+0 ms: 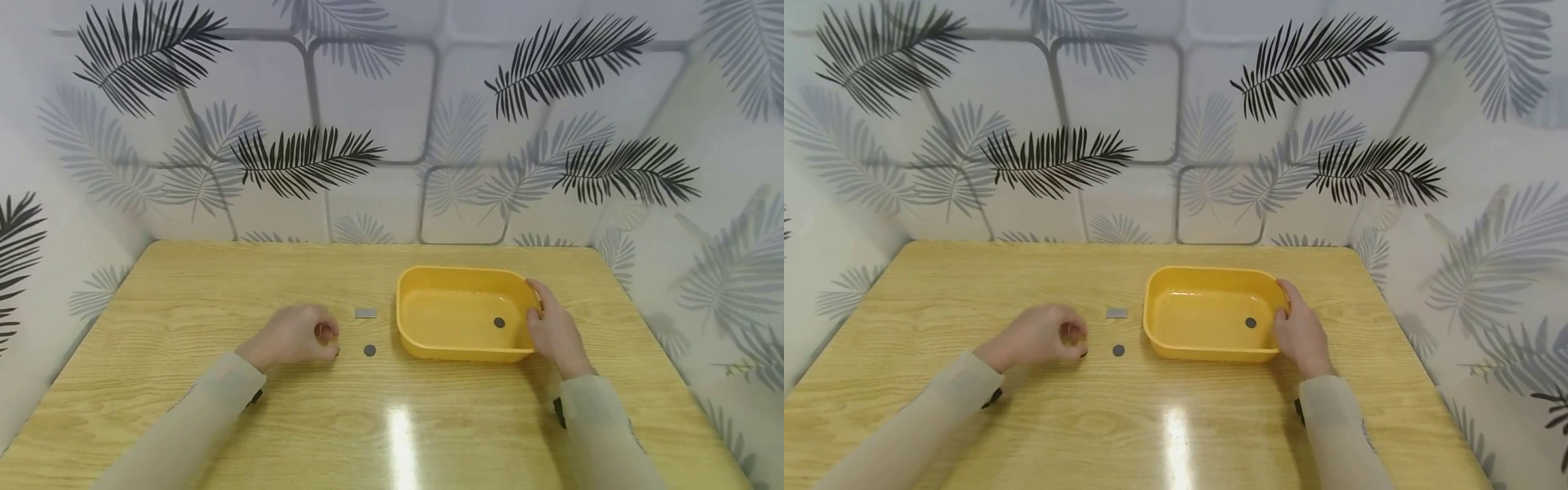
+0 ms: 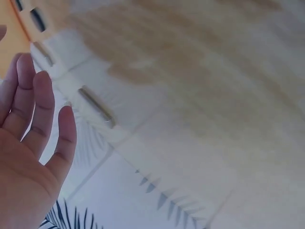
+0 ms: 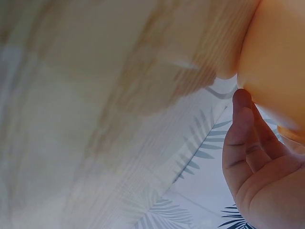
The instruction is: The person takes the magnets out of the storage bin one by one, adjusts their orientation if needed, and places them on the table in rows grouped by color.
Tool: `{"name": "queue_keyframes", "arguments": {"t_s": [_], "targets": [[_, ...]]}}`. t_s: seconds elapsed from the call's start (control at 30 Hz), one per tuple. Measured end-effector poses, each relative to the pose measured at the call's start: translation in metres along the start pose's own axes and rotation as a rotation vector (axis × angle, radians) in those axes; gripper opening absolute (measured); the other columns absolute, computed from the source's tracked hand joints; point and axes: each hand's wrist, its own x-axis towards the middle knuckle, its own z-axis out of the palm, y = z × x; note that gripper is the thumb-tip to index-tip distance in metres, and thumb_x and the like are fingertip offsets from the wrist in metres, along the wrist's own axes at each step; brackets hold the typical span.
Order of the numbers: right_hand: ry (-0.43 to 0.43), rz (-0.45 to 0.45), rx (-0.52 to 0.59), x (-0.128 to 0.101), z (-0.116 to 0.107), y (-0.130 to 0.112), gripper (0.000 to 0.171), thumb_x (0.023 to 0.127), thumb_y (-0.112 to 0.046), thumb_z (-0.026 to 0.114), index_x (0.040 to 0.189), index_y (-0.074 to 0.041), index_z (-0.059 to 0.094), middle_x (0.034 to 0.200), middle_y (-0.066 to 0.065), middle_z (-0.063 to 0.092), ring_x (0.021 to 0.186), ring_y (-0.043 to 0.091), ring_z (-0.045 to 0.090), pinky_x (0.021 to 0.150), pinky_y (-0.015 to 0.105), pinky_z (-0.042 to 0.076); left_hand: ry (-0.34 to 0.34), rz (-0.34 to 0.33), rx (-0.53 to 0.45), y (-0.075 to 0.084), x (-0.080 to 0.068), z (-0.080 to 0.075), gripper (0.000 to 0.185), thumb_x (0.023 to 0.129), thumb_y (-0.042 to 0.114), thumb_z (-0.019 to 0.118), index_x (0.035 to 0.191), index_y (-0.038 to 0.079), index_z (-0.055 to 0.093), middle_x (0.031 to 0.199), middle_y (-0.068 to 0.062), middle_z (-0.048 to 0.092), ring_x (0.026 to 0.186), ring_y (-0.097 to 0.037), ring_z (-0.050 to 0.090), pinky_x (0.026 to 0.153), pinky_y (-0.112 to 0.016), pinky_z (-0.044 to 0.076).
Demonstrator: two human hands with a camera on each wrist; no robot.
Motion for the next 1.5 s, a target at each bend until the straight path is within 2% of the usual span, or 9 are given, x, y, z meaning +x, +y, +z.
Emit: {"name": "queue_keyframes", "arguments": {"t_s": [0.27,0.43,0.67,0.97,1.13,1.3,1.5], "targets": [[-0.001,-0.002,0.01,0.001,-0.002,-0.001,0.059,0.106,-0.015,0.037,0.164,-0.017,0.025,0.14,0.035,0.055,0.077,0.027,0.06,0.061,0.029,0.046,0.057,0.081,0.022,0.013,0.012,-0.011,0.022,0.081,0.029,0.08,0.096,0.015,0.076,0.077,0.01,0.065,0.069,-0.003,0.053,0.064,-0.022,0.046],[-0.001,-0.005,0.014,0.0,-0.002,-0.001,0.059,0.106,-0.014,0.037,0.163,-0.016,0.025,0.14,0.036,0.055,0.08,0.028,0.061,0.061,0.029,0.046,0.044,0.091,0.023,0.021,0.019,-0.015,0.024,0.08,0.03,0.079,0.099,0.014,0.076,0.078,0.008,0.066,0.07,-0.005,0.053,0.063,-0.022,0.045],[-0.002,-0.001,0.008,0.0,-0.003,-0.002,0.058,0.107,-0.014,0.037,0.163,-0.016,0.025,0.14,0.035,0.055,0.077,0.026,0.061,0.061,0.029,0.046,0.019,0.084,-0.017,0.033,0.026,-0.018,0.029,0.082,0.031,0.079,0.105,0.013,0.076,0.083,0.007,0.068,0.071,-0.006,0.055,0.064,-0.023,0.046],[0.002,0.004,0.0,-0.001,-0.004,-0.004,0.057,0.106,-0.014,0.038,0.163,-0.016,0.026,0.137,0.035,0.057,0.078,0.027,0.06,0.062,0.029,0.046,0.038,0.132,0.026,0.043,0.035,-0.015,0.03,0.083,0.034,0.079,0.106,0.015,0.076,0.084,0.008,0.069,0.074,-0.005,0.057,0.067,-0.022,0.048],[-0.006,0.018,0.007,-0.001,-0.002,-0.003,0.058,0.107,-0.015,0.037,0.163,-0.017,0.025,0.135,0.034,0.057,0.073,0.024,0.058,0.06,0.029,0.046,0.048,0.136,0.009,0.05,0.042,-0.01,0.032,0.084,0.033,0.078,0.109,0.014,0.076,0.089,0.005,0.073,0.078,-0.008,0.062,0.07,-0.023,0.05],[-0.001,0.018,0.009,-0.001,-0.001,-0.001,0.057,0.107,-0.014,0.038,0.163,-0.017,0.025,0.135,0.034,0.057,0.073,0.024,0.057,0.06,0.029,0.046,0.051,0.162,-0.018,0.063,0.052,-0.005,0.032,0.085,0.034,0.077,0.11,0.015,0.076,0.088,0.008,0.071,0.078,-0.008,0.061,0.07,-0.024,0.05],[0.001,0.016,0.012,-0.001,-0.001,-0.001,0.057,0.107,-0.015,0.038,0.163,-0.017,0.026,0.134,0.033,0.058,0.078,0.026,0.059,0.062,0.029,0.046,0.052,0.233,-0.028,0.084,0.065,-0.004,0.03,0.088,0.034,0.077,0.111,0.015,0.075,0.089,0.007,0.072,0.079,-0.01,0.062,0.072,-0.025,0.051]]}}
